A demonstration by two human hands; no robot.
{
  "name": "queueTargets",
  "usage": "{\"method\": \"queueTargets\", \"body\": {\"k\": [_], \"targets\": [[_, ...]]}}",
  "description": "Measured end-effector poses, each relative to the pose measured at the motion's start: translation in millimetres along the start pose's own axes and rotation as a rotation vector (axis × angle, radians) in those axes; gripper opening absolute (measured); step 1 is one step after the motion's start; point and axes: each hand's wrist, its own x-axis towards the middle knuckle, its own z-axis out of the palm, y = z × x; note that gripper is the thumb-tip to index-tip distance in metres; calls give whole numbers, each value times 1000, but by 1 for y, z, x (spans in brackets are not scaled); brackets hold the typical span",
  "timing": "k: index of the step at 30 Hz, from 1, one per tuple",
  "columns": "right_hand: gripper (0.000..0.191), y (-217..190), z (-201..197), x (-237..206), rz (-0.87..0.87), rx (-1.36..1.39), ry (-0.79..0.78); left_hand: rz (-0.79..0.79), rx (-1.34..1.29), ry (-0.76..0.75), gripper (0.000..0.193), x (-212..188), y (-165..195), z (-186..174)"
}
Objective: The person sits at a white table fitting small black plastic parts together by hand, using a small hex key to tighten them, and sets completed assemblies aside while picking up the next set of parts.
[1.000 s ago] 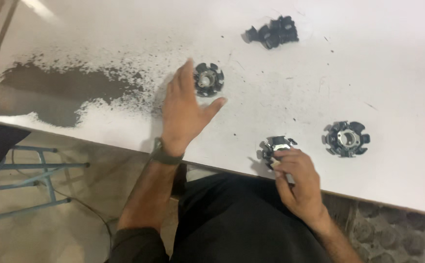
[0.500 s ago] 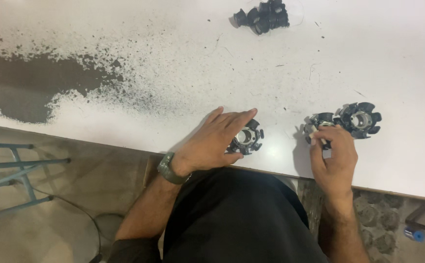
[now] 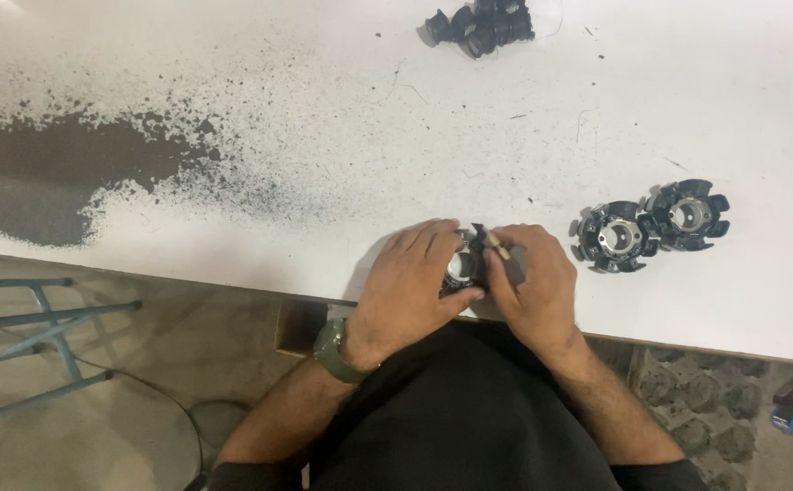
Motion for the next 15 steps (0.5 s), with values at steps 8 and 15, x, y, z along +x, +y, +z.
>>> {"method": "queueTargets", "body": {"k": [8,15], "targets": [[23,-5,1,-15,132,-69,-67,170,15,-86,59,10,-11,-10],[26,-9,2,-17,152,-61,-11,95,-20,-37,40,9,0,-10]]}}
